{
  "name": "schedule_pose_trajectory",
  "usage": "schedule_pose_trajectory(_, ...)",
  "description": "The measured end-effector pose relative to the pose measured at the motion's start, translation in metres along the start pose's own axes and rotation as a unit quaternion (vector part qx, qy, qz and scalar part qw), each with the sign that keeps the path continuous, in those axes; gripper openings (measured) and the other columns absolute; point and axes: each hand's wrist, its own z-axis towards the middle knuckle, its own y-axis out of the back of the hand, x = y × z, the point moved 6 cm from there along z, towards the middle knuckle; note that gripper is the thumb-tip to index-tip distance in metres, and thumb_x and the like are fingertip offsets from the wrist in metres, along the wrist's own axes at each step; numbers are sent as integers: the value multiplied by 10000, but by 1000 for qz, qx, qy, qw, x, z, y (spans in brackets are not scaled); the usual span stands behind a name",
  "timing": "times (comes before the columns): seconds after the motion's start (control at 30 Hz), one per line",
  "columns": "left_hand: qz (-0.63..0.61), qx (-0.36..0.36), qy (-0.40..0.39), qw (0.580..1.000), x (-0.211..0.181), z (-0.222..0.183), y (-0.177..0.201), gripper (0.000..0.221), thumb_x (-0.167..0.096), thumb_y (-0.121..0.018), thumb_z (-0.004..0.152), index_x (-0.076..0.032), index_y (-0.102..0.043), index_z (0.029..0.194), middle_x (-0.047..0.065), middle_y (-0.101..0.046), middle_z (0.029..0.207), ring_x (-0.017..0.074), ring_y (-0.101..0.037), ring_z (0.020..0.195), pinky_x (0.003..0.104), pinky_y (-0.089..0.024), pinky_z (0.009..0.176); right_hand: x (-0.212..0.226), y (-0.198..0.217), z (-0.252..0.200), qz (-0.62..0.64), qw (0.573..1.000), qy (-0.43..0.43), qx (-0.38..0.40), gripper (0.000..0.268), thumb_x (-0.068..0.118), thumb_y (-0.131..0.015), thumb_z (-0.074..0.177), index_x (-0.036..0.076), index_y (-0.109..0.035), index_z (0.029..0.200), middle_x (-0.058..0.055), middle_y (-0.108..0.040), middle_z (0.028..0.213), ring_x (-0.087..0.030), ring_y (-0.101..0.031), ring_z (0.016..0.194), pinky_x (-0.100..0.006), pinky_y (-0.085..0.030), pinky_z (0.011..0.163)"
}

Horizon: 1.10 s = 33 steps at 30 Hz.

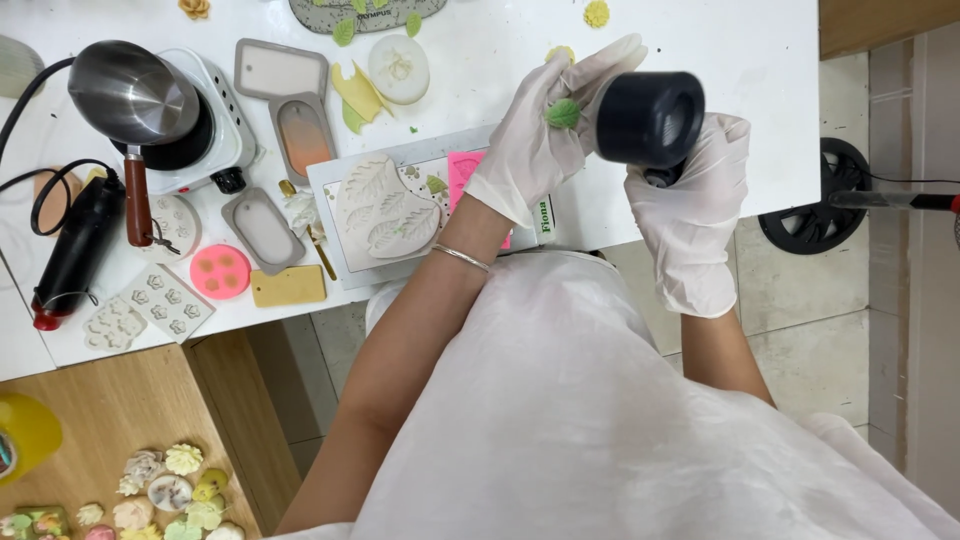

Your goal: Remove decorative wax pieces from molds, clean tools, and prepare materials for candle making.

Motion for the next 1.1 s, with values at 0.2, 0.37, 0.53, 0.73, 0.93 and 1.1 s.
schedule_pose_trajectory(0.2,-16,24,-4,1000,1,-2,-1,550,-373,-344,1200,39,-507,1526,123,-517,1566,175,-552,1355,306,-467,1175,-10,-8,-6,42,994,-98,-3,258,-37,-769,935,59,-584,1087,-108,-521,1171,-222,-570,903,-343,-518,833)
schedule_pose_trajectory(0.37,-12,-3,3,1000,2,-3,-5,542,-357,-305,1191,30,-474,1530,111,-497,1584,174,-517,1411,305,-444,1209,-5,-5,-4,16,997,-73,-7,254,-31,-778,937,53,-594,1091,-123,-536,1148,-254,-579,964,-371,-520,835)
schedule_pose_trajectory(0.53,3,5,-1,1000,2,-3,-4,537,-340,-297,1187,23,-473,1542,108,-504,1579,161,-543,1387,302,-450,1201,-4,-3,-3,-54,998,-14,8,268,-46,-797,875,40,-622,1060,-116,-570,1112,-266,-587,1057,-375,-530,892)
schedule_pose_trajectory(0.73,-3,7,-3,1000,6,0,1,527,-342,-296,1190,15,-495,1521,98,-540,1537,146,-595,1291,294,-493,1137,-11,-3,-3,-45,999,-2,10,264,-46,-803,901,35,-615,1069,-118,-570,1131,-257,-579,1043,-370,-528,904)
schedule_pose_trajectory(0.93,-19,-7,0,1000,29,9,17,513,-358,-329,1173,11,-536,1462,51,-660,1270,115,-643,1110,277,-538,1027,-18,4,-2,-20,999,-17,24,248,-54,-784,886,24,-597,1030,-118,-553,1153,-260,-576,1006,-368,-523,877)
schedule_pose_trajectory(1.1,-81,31,-1,996,51,16,8,483,-329,-366,1171,42,-567,1406,-10,-661,1057,83,-633,968,251,-544,958,-38,8,-11,-56,997,5,44,297,-42,-802,828,19,-608,1044,-122,-549,1149,-268,-583,1035,-370,-524,866)
